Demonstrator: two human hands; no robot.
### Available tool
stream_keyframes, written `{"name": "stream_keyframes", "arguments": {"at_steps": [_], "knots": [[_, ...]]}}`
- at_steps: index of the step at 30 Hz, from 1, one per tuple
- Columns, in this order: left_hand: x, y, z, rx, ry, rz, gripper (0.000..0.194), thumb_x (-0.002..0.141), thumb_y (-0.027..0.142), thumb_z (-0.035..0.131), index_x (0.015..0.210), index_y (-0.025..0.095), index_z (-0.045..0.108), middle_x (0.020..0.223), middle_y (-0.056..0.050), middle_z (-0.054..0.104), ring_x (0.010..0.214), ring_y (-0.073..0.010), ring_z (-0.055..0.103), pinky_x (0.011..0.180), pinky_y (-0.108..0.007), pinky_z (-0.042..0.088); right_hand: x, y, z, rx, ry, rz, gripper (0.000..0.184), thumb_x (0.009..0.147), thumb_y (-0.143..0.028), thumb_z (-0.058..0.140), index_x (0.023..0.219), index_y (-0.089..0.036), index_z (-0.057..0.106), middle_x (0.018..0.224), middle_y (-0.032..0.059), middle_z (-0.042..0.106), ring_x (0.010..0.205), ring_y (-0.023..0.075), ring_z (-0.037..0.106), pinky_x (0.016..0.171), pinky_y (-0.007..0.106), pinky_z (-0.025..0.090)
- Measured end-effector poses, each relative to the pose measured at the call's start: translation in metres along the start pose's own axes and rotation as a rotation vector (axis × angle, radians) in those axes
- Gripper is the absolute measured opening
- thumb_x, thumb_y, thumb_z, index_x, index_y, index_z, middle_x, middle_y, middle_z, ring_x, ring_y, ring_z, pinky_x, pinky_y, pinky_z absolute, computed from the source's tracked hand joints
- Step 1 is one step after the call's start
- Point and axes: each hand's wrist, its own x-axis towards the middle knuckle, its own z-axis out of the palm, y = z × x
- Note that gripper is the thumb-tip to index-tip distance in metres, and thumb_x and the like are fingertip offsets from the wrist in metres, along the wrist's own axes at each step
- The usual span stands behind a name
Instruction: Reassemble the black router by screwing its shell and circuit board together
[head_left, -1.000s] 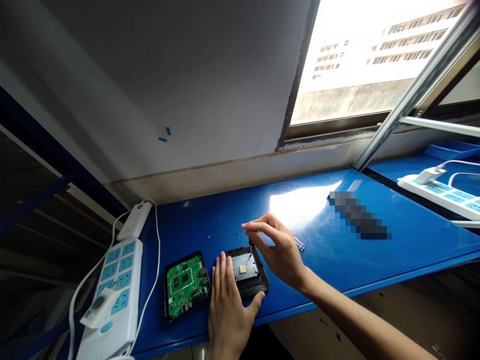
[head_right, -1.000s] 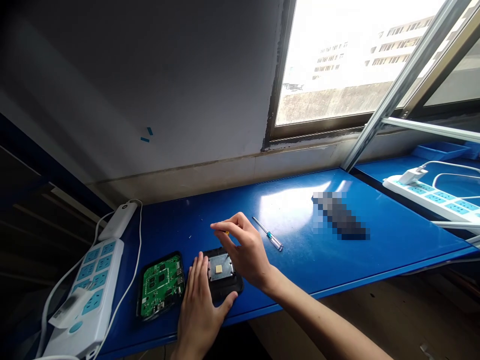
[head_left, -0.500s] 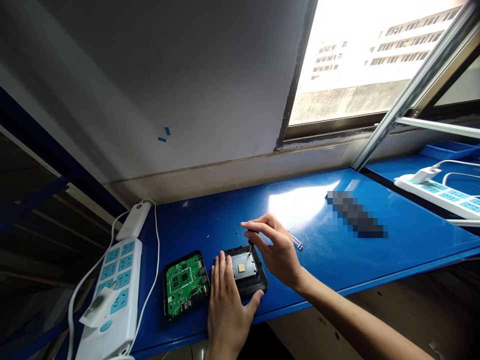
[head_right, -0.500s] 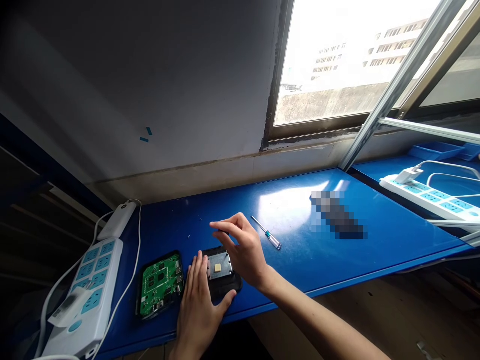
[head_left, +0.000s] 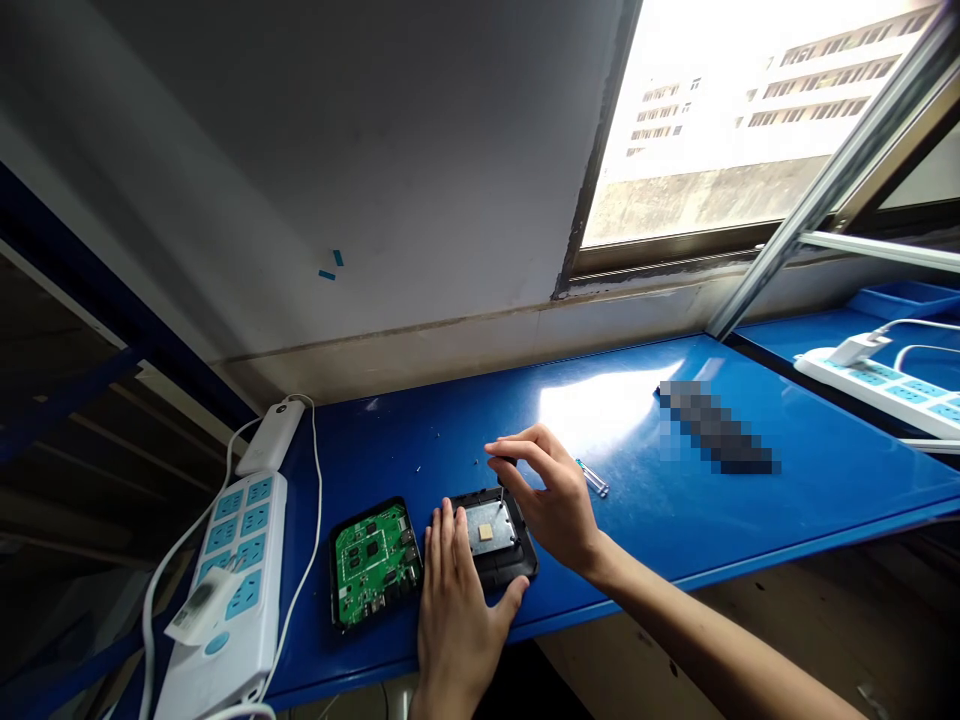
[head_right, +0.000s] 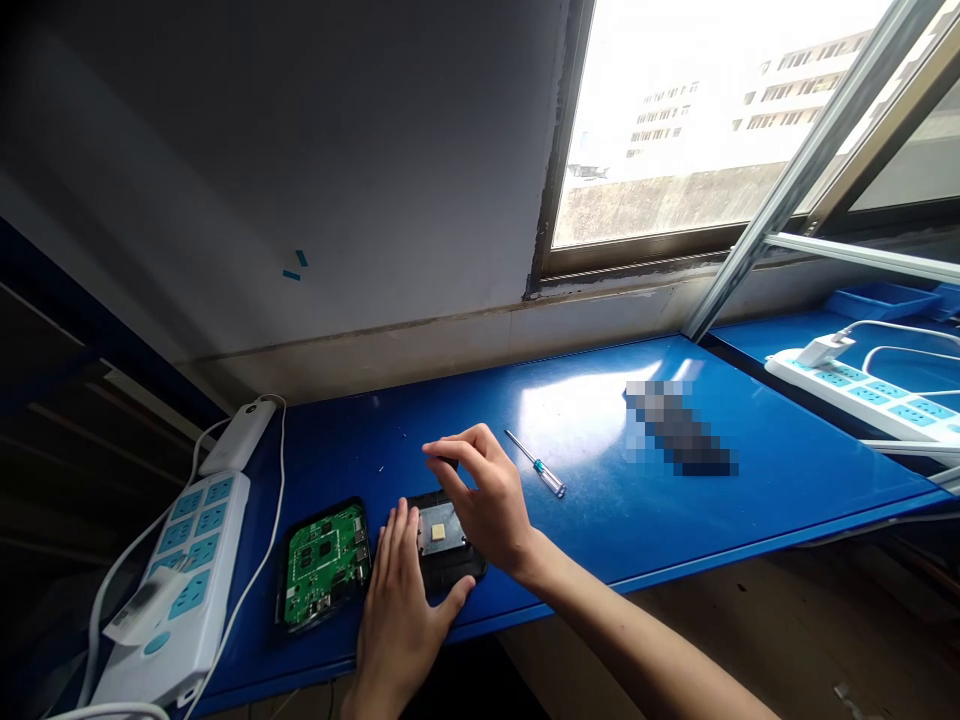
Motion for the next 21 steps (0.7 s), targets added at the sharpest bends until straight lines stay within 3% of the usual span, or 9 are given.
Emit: {"name": "stream_keyframes", "arguments": {"at_steps": [4,7,10,12,14,17,21], "knots": [[0.0000,-0.0010,0.0005,-0.002,0.010,-0.001,0.088,0.090,0.053,0.058,0.157,0.018,0.013,0.163,-0.018,0.024,0.151,-0.0356,0.022,0.116,-0.058,0.036,-0.0018,0.0014,0.0000,0.026,-0.055,0.016,0.032,0.099,-0.009,0.043,0.120,-0.025,0.061,0.108,0.0053,0.070,0.096,0.0166,0.068,0.082,0.032,0.057],[0.0004,-0.0016,0.0007,0.016,0.010,0.012,0.088,0.090,0.055,0.058,0.156,0.017,0.015,0.163,-0.018,0.024,0.150,-0.0354,0.023,0.116,-0.057,0.037,-0.0023,0.0012,-0.0011,0.039,-0.054,0.024,0.028,0.100,-0.012,0.043,0.117,-0.025,0.061,0.117,0.0070,0.068,0.107,0.0187,0.066,0.089,0.035,0.056],[0.0007,-0.0013,0.0005,0.031,0.010,0.016,0.086,0.089,0.056,0.058,0.155,0.016,0.018,0.163,-0.018,0.025,0.150,-0.0352,0.025,0.116,-0.058,0.037,-0.0005,0.0004,-0.0017,-0.024,0.011,-0.006,0.010,0.093,-0.023,0.065,0.103,-0.024,0.067,0.100,0.0059,0.064,0.091,0.0193,0.065,0.076,0.034,0.058],[0.0004,-0.0010,0.0003,0.025,0.014,0.013,0.087,0.089,0.055,0.059,0.155,0.017,0.018,0.163,-0.018,0.025,0.150,-0.0354,0.025,0.115,-0.058,0.037,0.0009,0.0003,-0.0014,-0.057,0.036,-0.025,0.009,0.089,-0.023,0.071,0.098,-0.025,0.069,0.088,0.0031,0.059,0.079,0.0173,0.062,0.067,0.031,0.056],[-0.0003,-0.0011,0.0005,0.017,0.017,0.014,0.087,0.089,0.055,0.059,0.156,0.018,0.017,0.163,-0.018,0.025,0.150,-0.0360,0.025,0.115,-0.058,0.037,0.0016,0.0009,-0.0004,-0.050,0.014,-0.034,0.014,0.092,-0.018,0.065,0.105,-0.025,0.068,0.088,0.0026,0.062,0.077,0.0158,0.063,0.067,0.029,0.056],[-0.0010,-0.0018,0.0012,0.022,0.023,0.022,0.090,0.088,0.054,0.060,0.157,0.018,0.014,0.163,-0.018,0.025,0.150,-0.0366,0.025,0.115,-0.059,0.038,0.0008,0.0024,0.0012,-0.022,-0.021,-0.016,0.028,0.097,-0.010,0.051,0.118,-0.025,0.061,0.101,0.0045,0.070,0.089,0.0162,0.069,0.078,0.031,0.058],[-0.0002,-0.0021,0.0013,0.043,0.029,0.033,0.092,0.089,0.054,0.060,0.157,0.016,0.011,0.162,-0.020,0.026,0.149,-0.0365,0.026,0.115,-0.059,0.038,-0.0014,0.0043,0.0017,0.013,-0.051,0.034,0.033,0.099,-0.009,0.039,0.119,-0.025,0.059,0.118,0.0068,0.068,0.106,0.0180,0.067,0.088,0.035,0.057]]}}
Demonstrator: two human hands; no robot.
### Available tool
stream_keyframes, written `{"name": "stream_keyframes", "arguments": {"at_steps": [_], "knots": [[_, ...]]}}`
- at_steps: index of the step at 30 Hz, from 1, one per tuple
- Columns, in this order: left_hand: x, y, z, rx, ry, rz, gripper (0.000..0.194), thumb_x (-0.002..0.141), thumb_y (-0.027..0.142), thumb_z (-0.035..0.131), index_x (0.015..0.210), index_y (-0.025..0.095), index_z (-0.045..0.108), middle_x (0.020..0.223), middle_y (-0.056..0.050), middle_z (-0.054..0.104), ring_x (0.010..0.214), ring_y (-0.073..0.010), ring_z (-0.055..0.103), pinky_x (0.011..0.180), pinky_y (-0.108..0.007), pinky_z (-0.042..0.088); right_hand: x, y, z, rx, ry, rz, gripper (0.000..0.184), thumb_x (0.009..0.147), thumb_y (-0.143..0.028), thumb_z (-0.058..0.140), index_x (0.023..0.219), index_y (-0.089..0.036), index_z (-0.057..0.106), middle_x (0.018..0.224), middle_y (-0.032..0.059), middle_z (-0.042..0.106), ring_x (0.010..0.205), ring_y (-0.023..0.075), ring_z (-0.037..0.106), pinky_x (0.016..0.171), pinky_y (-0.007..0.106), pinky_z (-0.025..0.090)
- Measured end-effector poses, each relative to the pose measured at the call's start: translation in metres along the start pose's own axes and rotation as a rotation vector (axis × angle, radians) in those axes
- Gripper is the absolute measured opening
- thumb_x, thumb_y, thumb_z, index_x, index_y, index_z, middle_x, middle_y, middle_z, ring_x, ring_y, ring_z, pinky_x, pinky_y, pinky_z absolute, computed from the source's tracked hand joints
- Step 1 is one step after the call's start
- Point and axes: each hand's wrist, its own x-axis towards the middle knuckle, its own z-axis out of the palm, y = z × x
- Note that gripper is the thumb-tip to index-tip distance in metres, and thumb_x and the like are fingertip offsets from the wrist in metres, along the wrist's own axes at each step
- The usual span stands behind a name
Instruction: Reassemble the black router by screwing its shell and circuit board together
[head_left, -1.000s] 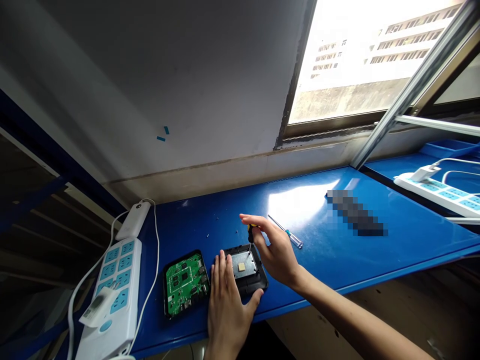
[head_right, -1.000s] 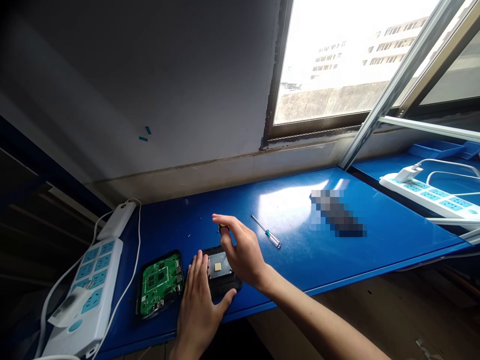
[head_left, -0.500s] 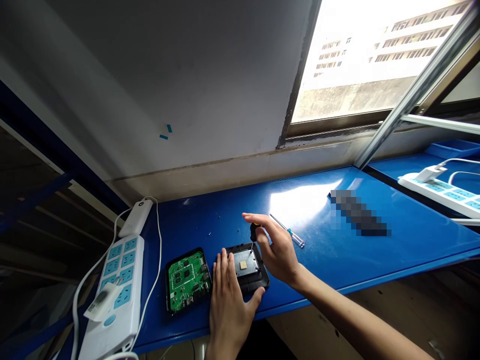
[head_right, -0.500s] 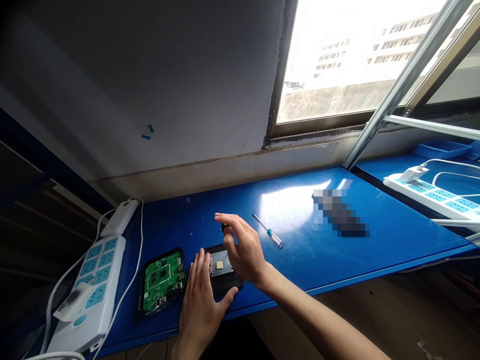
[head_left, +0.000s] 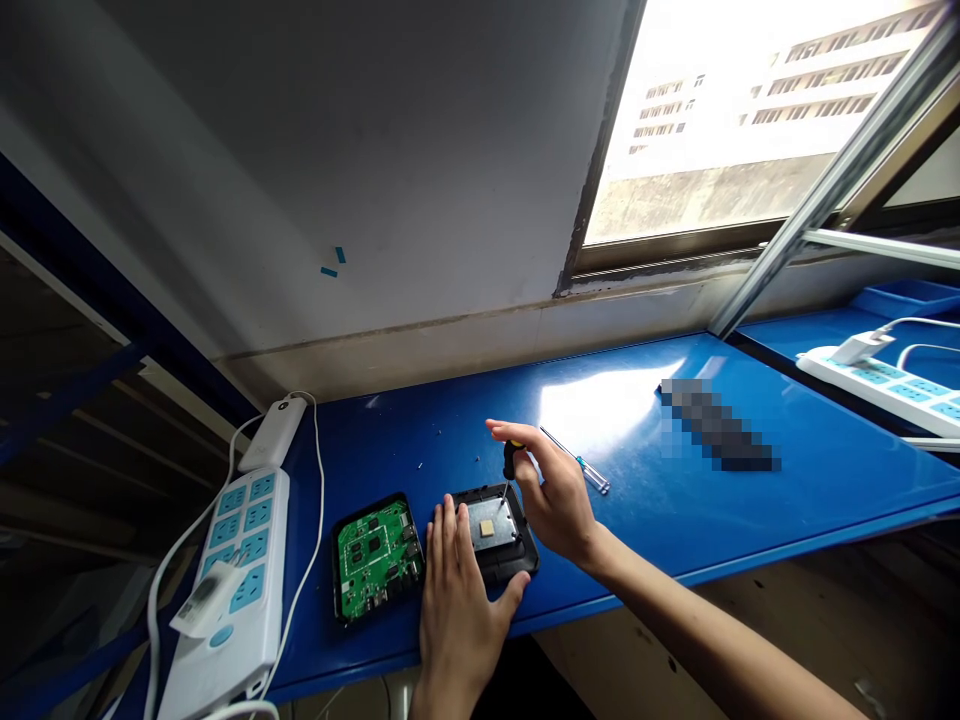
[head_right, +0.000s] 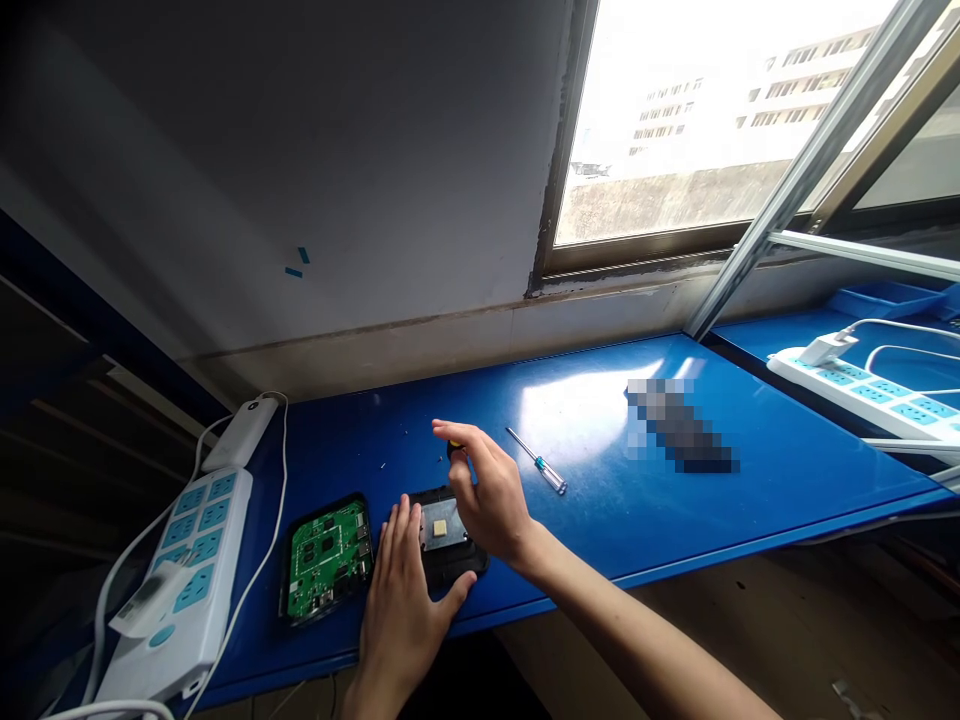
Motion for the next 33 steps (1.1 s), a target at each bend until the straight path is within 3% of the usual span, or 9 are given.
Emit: {"name": "stream_keyframes", "arguments": {"at_steps": [2,5,8,15,17,20,23,30,33], "knots": [[0.0006,0.0004,-0.0007,0.002,-0.003,0.005,0.091,0.089,0.054,0.059,0.157,0.016,0.012,0.161,-0.020,0.027,0.149,-0.0359,0.026,0.115,-0.059,0.037,-0.0003,0.0005,-0.0002,-0.018,0.017,-0.004,0.024,0.099,-0.016,0.047,0.115,-0.025,0.062,0.116,0.0080,0.065,0.104,0.0197,0.065,0.086,0.037,0.057],[0.0006,0.0012,-0.0020,-0.005,-0.004,-0.001,0.089,0.089,0.054,0.059,0.156,0.017,0.014,0.162,-0.019,0.026,0.150,-0.0356,0.025,0.115,-0.058,0.038,0.0008,0.0007,-0.0005,-0.095,0.086,-0.030,0.011,0.092,-0.028,0.068,0.102,-0.025,0.069,0.094,0.0048,0.057,0.086,0.0193,0.061,0.073,0.035,0.057],[-0.0002,0.0016,-0.0022,-0.007,-0.003,-0.011,0.089,0.089,0.054,0.059,0.156,0.017,0.014,0.162,-0.019,0.026,0.150,-0.0356,0.025,0.115,-0.058,0.038,0.0021,0.0005,-0.0009,-0.108,0.090,-0.060,0.012,0.091,-0.023,0.068,0.103,-0.026,0.069,0.085,0.0023,0.055,0.076,0.0165,0.059,0.065,0.032,0.055],[-0.0002,0.0003,-0.0001,0.016,0.001,0.003,0.089,0.089,0.054,0.058,0.156,0.016,0.014,0.161,-0.020,0.027,0.149,-0.0365,0.026,0.114,-0.059,0.039,-0.0009,0.0005,-0.0024,-0.020,0.017,-0.018,0.035,0.099,-0.009,0.037,0.119,-0.026,0.060,0.115,0.0064,0.069,0.106,0.0183,0.067,0.088,0.036,0.057],[0.0002,0.0004,-0.0004,0.015,0.000,0.007,0.088,0.090,0.055,0.058,0.156,0.015,0.015,0.161,-0.021,0.027,0.149,-0.0363,0.026,0.114,-0.058,0.038,-0.0014,0.0002,-0.0027,-0.015,0.028,-0.018,0.027,0.100,-0.015,0.044,0.116,-0.025,0.063,0.118,0.0078,0.065,0.107,0.0198,0.065,0.087,0.037,0.057],[0.0004,0.0010,-0.0013,0.005,-0.004,0.003,0.088,0.090,0.056,0.057,0.155,0.015,0.016,0.162,-0.020,0.025,0.150,-0.0357,0.025,0.115,-0.058,0.038,-0.0006,-0.0003,-0.0025,-0.061,0.100,-0.054,0.012,0.093,-0.027,0.066,0.104,-0.025,0.070,0.097,0.0053,0.059,0.088,0.0189,0.063,0.074,0.034,0.058],[-0.0002,0.0010,-0.0016,-0.015,-0.006,-0.006,0.090,0.089,0.056,0.058,0.156,0.016,0.015,0.162,-0.020,0.025,0.150,-0.0355,0.024,0.115,-0.058,0.037,0.0007,-0.0007,-0.0017,-0.061,0.107,-0.090,0.012,0.090,-0.024,0.070,0.102,-0.026,0.071,0.085,0.0018,0.056,0.075,0.0158,0.060,0.065,0.031,0.056],[-0.0003,-0.0005,-0.0010,-0.007,-0.011,0.006,0.089,0.090,0.053,0.058,0.156,0.016,0.013,0.162,-0.020,0.026,0.150,-0.0355,0.024,0.115,-0.059,0.037,-0.0022,-0.0020,-0.0007,0.012,0.019,-0.031,0.038,0.099,-0.009,0.035,0.122,-0.026,0.060,0.117,0.0069,0.069,0.107,0.0188,0.067,0.089,0.038,0.057],[0.0005,0.0005,-0.0023,0.004,0.003,0.021,0.090,0.090,0.055,0.058,0.156,0.015,0.012,0.161,-0.021,0.027,0.150,-0.0354,0.025,0.115,-0.058,0.037,-0.0019,-0.0031,-0.0013,-0.017,0.059,-0.049,0.023,0.099,-0.019,0.049,0.113,-0.025,0.065,0.113,0.0084,0.065,0.104,0.0214,0.065,0.084,0.039,0.058]]}}
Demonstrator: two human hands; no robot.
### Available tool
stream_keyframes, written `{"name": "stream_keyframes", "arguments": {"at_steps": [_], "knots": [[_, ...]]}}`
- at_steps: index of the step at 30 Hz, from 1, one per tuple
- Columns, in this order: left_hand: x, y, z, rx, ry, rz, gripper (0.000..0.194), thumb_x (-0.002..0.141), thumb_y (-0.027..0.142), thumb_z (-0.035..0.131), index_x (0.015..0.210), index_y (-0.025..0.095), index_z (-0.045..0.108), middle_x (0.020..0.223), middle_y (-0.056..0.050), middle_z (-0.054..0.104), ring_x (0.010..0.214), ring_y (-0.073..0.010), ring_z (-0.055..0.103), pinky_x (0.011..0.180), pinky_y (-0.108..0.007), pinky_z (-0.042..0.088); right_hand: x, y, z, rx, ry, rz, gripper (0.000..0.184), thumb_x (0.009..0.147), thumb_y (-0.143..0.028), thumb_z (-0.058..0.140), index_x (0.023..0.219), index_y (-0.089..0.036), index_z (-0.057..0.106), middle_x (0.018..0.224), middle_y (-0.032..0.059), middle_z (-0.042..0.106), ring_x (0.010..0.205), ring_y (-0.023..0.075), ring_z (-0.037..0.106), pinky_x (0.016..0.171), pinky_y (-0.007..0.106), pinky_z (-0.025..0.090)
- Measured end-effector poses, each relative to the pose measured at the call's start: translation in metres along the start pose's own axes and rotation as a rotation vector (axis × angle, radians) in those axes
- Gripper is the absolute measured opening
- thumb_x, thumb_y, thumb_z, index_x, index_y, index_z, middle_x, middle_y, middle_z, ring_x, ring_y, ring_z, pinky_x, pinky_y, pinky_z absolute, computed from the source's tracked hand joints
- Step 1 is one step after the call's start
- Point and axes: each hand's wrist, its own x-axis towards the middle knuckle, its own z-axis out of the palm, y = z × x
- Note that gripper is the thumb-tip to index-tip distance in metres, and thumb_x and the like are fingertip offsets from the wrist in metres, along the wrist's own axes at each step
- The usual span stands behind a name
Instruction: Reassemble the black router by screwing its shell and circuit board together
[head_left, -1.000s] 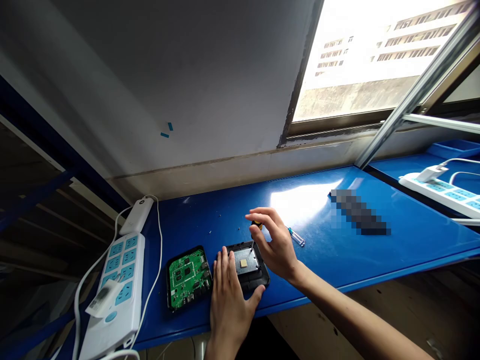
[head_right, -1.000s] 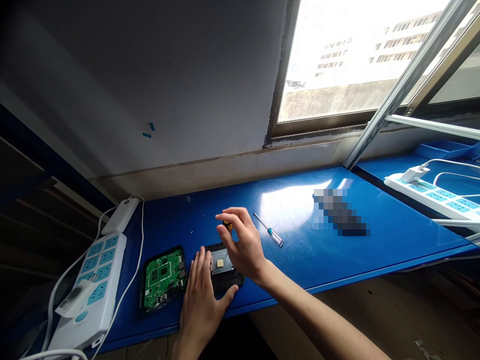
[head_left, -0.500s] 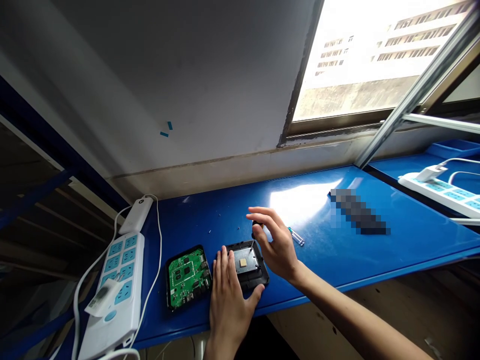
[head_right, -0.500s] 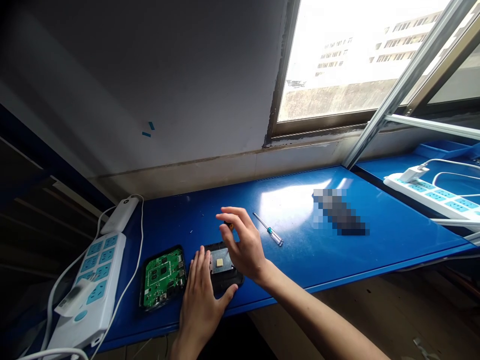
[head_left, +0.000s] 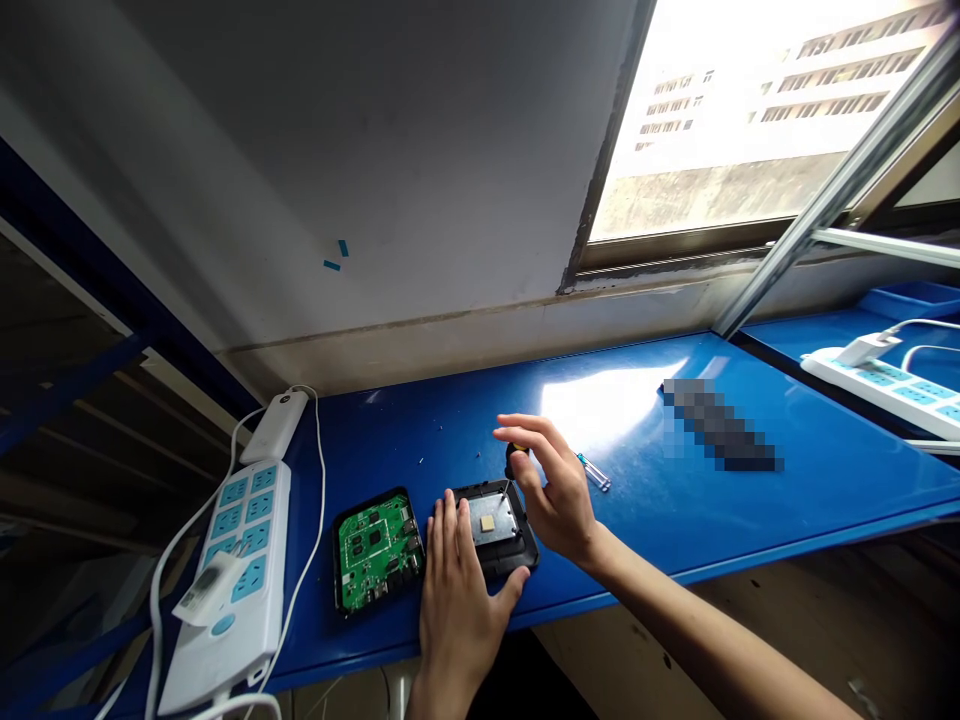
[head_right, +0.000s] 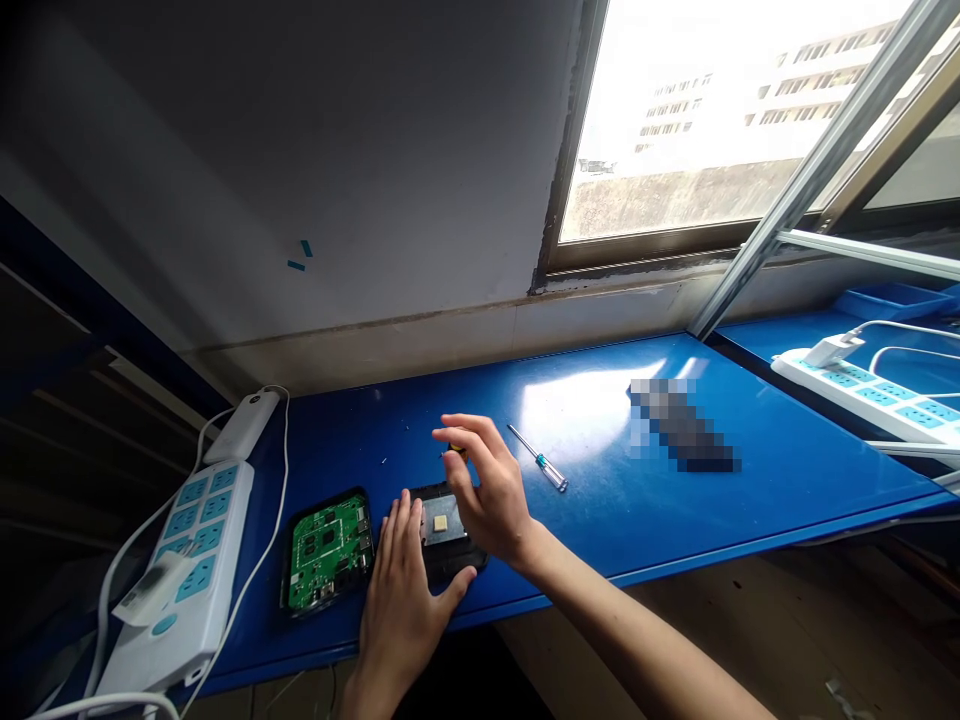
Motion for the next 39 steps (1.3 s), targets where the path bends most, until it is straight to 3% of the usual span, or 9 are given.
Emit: {"name": "stream_keyframes", "arguments": {"at_steps": [3,5,12,17,20,27,30,35,39], "knots": [[0.001,0.001,-0.002,0.005,0.001,-0.009,0.089,0.090,0.053,0.059,0.156,0.015,0.014,0.161,-0.021,0.027,0.149,-0.0356,0.027,0.115,-0.058,0.038,0.002,-0.001,0.000,-0.067,0.057,-0.049,0.013,0.090,-0.025,0.069,0.103,-0.026,0.070,0.089,0.0036,0.058,0.080,0.0182,0.062,0.067,0.033,0.057],[0.001,0.002,-0.002,0.008,-0.007,-0.013,0.088,0.090,0.053,0.059,0.156,0.015,0.014,0.161,-0.021,0.027,0.149,-0.0356,0.026,0.115,-0.058,0.038,0.002,0.000,0.000,-0.063,0.043,-0.066,0.018,0.092,-0.019,0.067,0.107,-0.027,0.068,0.086,0.0022,0.059,0.074,0.0160,0.061,0.064,0.031,0.056],[0.000,0.001,0.000,0.016,-0.016,-0.012,0.089,0.090,0.054,0.059,0.155,0.013,0.015,0.161,-0.022,0.026,0.150,-0.0358,0.025,0.115,-0.057,0.038,-0.003,0.006,0.002,0.060,-0.048,0.022,0.033,0.101,-0.011,0.036,0.121,-0.025,0.059,0.125,0.0086,0.066,0.113,0.0197,0.064,0.093,0.040,0.055],[0.001,0.003,-0.002,-0.009,-0.004,-0.017,0.090,0.088,0.053,0.061,0.156,0.016,0.014,0.162,-0.021,0.026,0.149,-0.0359,0.026,0.115,-0.058,0.037,0.001,0.004,0.001,-0.020,0.049,-0.020,0.013,0.089,-0.031,0.071,0.101,-0.026,0.069,0.094,0.0050,0.059,0.085,0.0200,0.062,0.072,0.036,0.058],[0.002,0.003,-0.003,-0.021,-0.001,-0.024,0.090,0.088,0.052,0.062,0.156,0.017,0.014,0.162,-0.020,0.027,0.149,-0.0362,0.027,0.115,-0.058,0.037,0.004,0.002,0.001,-0.005,0.057,-0.054,0.009,0.088,-0.024,0.072,0.097,-0.026,0.071,0.086,0.0028,0.060,0.077,0.0175,0.063,0.066,0.033,0.057],[0.000,0.001,0.000,-0.009,-0.009,-0.025,0.091,0.088,0.053,0.061,0.156,0.016,0.012,0.162,-0.021,0.026,0.149,-0.0365,0.025,0.114,-0.058,0.038,-0.002,0.006,0.005,0.069,-0.019,0.040,0.032,0.100,-0.012,0.038,0.119,-0.025,0.060,0.118,0.0073,0.071,0.109,0.0194,0.068,0.092,0.040,0.057],[0.001,0.001,0.000,-0.001,-0.015,-0.020,0.089,0.089,0.055,0.059,0.156,0.015,0.014,0.162,-0.021,0.025,0.150,-0.0362,0.024,0.115,-0.058,0.038,-0.003,0.006,0.004,0.091,-0.038,0.048,0.028,0.101,-0.015,0.039,0.118,-0.025,0.060,0.124,0.0089,0.067,0.109,0.0200,0.067,0.088,0.040,0.058],[0.001,0.002,-0.002,-0.004,-0.024,-0.028,0.088,0.089,0.054,0.059,0.155,0.014,0.016,0.162,-0.021,0.025,0.150,-0.0354,0.024,0.115,-0.057,0.037,0.004,0.004,0.000,-0.015,0.042,-0.035,0.010,0.089,-0.029,0.072,0.098,-0.025,0.070,0.096,0.0054,0.059,0.087,0.0199,0.063,0.072,0.036,0.058],[0.000,0.001,-0.001,-0.021,-0.021,-0.039,0.089,0.089,0.053,0.060,0.156,0.017,0.013,0.163,-0.019,0.024,0.150,-0.0358,0.024,0.115,-0.058,0.037,0.006,0.005,0.001,-0.002,0.016,-0.032,0.016,0.093,-0.019,0.064,0.105,-0.028,0.069,0.090,0.0030,0.064,0.079,0.0168,0.065,0.068,0.033,0.058]]}}
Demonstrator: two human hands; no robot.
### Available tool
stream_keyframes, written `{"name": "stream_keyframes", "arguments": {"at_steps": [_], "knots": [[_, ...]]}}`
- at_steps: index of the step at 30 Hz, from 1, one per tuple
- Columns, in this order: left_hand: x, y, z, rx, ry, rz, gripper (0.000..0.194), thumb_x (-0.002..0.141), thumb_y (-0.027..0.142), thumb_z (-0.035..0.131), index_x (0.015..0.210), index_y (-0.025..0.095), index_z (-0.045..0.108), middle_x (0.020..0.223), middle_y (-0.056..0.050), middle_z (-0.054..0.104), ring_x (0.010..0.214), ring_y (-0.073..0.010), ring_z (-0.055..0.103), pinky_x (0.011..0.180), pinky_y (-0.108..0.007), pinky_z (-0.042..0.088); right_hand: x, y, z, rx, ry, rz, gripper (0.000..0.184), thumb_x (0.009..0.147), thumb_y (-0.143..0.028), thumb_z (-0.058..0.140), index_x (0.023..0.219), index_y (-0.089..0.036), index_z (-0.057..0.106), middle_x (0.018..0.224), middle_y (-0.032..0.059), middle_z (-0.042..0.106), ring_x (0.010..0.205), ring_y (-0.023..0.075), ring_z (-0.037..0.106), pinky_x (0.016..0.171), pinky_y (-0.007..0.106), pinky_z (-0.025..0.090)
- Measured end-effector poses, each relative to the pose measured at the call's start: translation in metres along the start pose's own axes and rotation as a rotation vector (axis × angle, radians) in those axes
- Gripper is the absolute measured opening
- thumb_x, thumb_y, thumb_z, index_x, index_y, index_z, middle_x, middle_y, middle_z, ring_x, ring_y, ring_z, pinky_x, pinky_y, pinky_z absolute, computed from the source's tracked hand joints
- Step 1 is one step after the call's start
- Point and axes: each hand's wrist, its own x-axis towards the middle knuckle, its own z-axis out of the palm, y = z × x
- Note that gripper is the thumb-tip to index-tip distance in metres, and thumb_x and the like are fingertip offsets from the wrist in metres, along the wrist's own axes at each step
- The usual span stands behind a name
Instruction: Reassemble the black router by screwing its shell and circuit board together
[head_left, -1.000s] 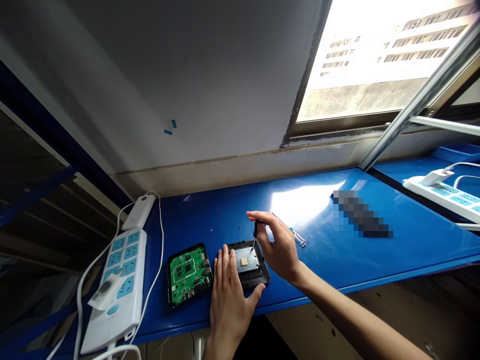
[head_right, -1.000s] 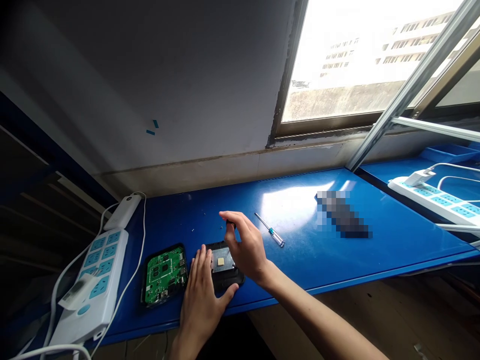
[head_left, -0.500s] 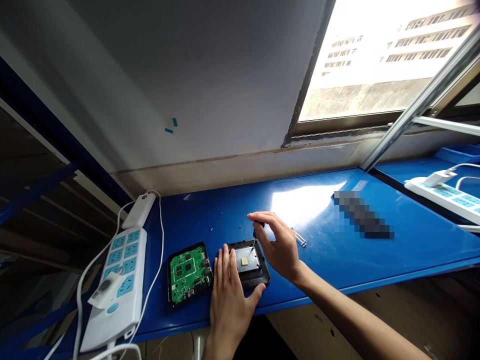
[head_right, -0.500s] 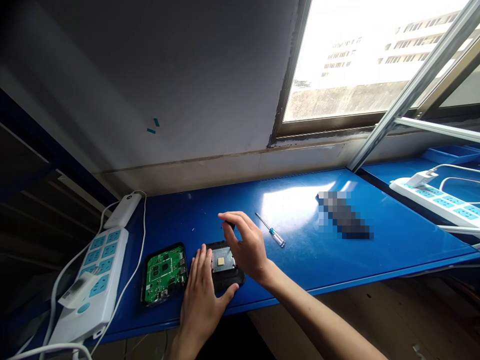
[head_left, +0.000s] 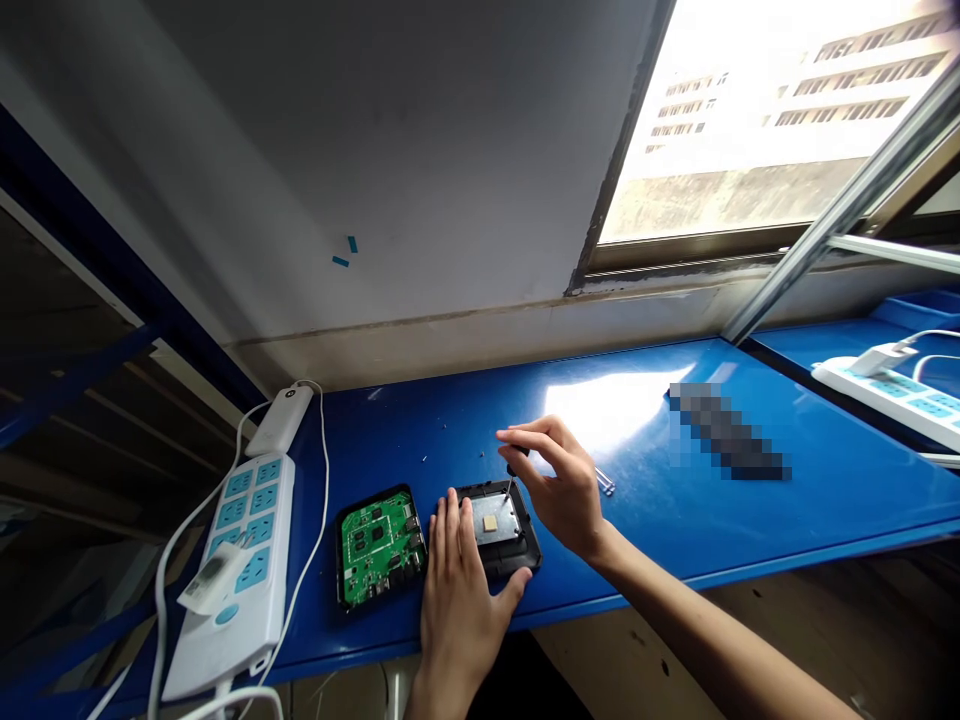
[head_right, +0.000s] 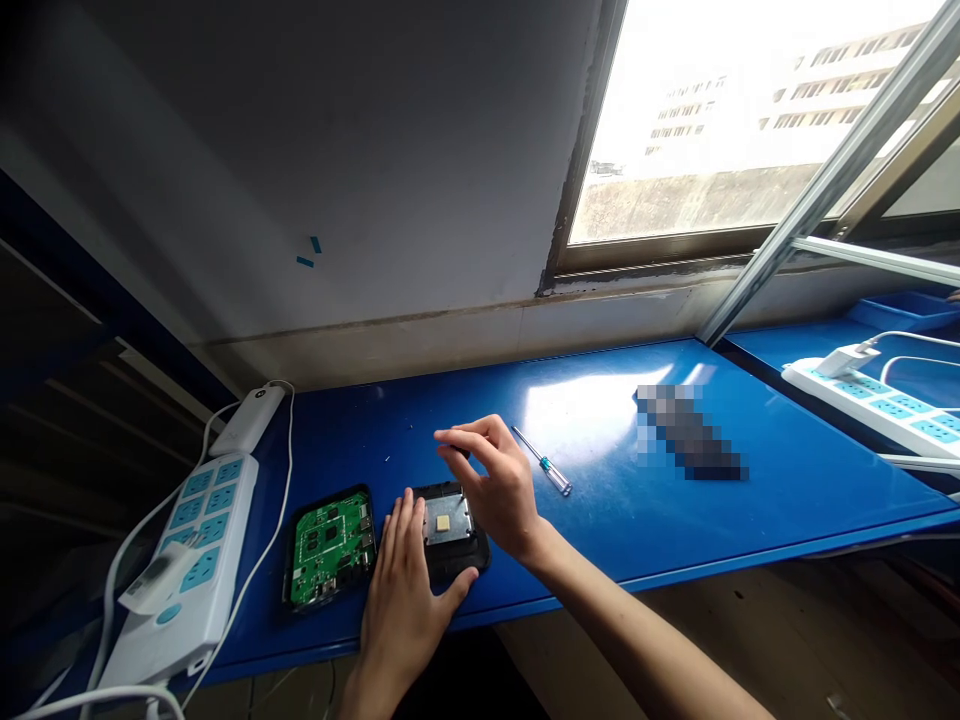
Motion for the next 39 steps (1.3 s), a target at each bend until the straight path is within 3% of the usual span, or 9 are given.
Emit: {"name": "stream_keyframes", "arguments": {"at_steps": [5,8,12,20,23,27,29,33,39], "knots": [[0.000,-0.001,0.001,0.007,0.014,0.011,0.091,0.089,0.053,0.060,0.157,0.017,0.011,0.162,-0.020,0.025,0.150,-0.0359,0.025,0.115,-0.058,0.038,-0.007,0.003,0.001,0.054,-0.045,0.101,0.032,0.101,-0.013,0.037,0.119,-0.026,0.060,0.114,0.0068,0.070,0.103,0.0192,0.068,0.088,0.040,0.058],[0.000,-0.001,0.002,0.004,0.011,0.014,0.089,0.089,0.054,0.059,0.156,0.016,0.014,0.163,-0.020,0.024,0.150,-0.0358,0.025,0.116,-0.057,0.037,-0.006,0.001,-0.001,0.038,-0.020,0.060,0.018,0.099,-0.019,0.050,0.109,-0.025,0.064,0.113,0.0080,0.065,0.101,0.0206,0.066,0.084,0.040,0.058],[0.000,0.000,0.001,0.002,0.011,0.008,0.089,0.089,0.055,0.059,0.156,0.016,0.016,0.163,-0.020,0.024,0.150,-0.0355,0.024,0.116,-0.057,0.036,-0.001,-0.001,-0.003,-0.025,0.047,-0.005,0.006,0.088,-0.024,0.071,0.093,-0.025,0.067,0.088,0.0025,0.056,0.077,0.0168,0.061,0.067,0.033,0.057],[0.001,-0.001,0.002,-0.005,0.013,0.013,0.088,0.089,0.053,0.059,0.156,0.017,0.014,0.163,-0.019,0.024,0.150,-0.0352,0.024,0.116,-0.057,0.036,-0.007,0.002,-0.002,0.032,-0.062,0.114,0.037,0.101,-0.012,0.036,0.127,-0.027,0.058,0.113,0.0063,0.070,0.101,0.0180,0.069,0.083,0.036,0.058],[0.000,-0.001,0.002,-0.002,0.008,0.018,0.087,0.090,0.055,0.057,0.156,0.016,0.016,0.163,-0.019,0.023,0.150,-0.0354,0.023,0.117,-0.057,0.036,-0.007,0.001,-0.002,0.029,-0.057,0.075,0.030,0.101,-0.019,0.045,0.124,-0.027,0.061,0.118,0.0076,0.067,0.104,0.0201,0.067,0.086,0.038,0.058],[0.000,-0.001,0.002,0.015,-0.015,0.011,0.088,0.090,0.056,0.056,0.155,0.014,0.016,0.163,-0.020,0.022,0.151,-0.0351,0.021,0.117,-0.057,0.035,-0.003,0.001,-0.002,-0.052,0.024,-0.015,0.015,0.091,-0.022,0.069,0.104,-0.027,0.070,0.092,0.0042,0.062,0.084,0.0185,0.065,0.071,0.034,0.058],[0.000,-0.001,0.002,0.013,-0.017,0.005,0.088,0.090,0.055,0.058,0.155,0.014,0.015,0.163,-0.020,0.022,0.151,-0.0348,0.021,0.117,-0.057,0.036,-0.003,0.002,0.000,-0.050,0.019,-0.016,0.022,0.093,-0.017,0.064,0.111,-0.028,0.069,0.091,0.0034,0.063,0.080,0.0167,0.065,0.068,0.032,0.059],[0.001,-0.001,0.002,0.011,-0.015,0.003,0.090,0.089,0.055,0.060,0.156,0.016,0.015,0.163,-0.019,0.022,0.151,-0.0357,0.022,0.116,-0.058,0.036,-0.006,0.006,0.001,0.018,-0.026,0.020,0.036,0.099,-0.011,0.051,0.130,-0.028,0.056,0.114,0.0066,0.070,0.093,0.0171,0.072,0.077,0.034,0.062],[0.001,0.001,-0.002,0.041,-0.012,0.005,0.090,0.089,0.055,0.058,0.156,0.016,0.013,0.163,-0.019,0.023,0.150,-0.0347,0.024,0.116,-0.056,0.038,-0.010,0.014,-0.010,0.029,0.009,0.061,0.031,0.099,-0.015,0.052,0.127,-0.027,0.058,0.117,0.0072,0.070,0.096,0.0192,0.073,0.078,0.037,0.063]]}}
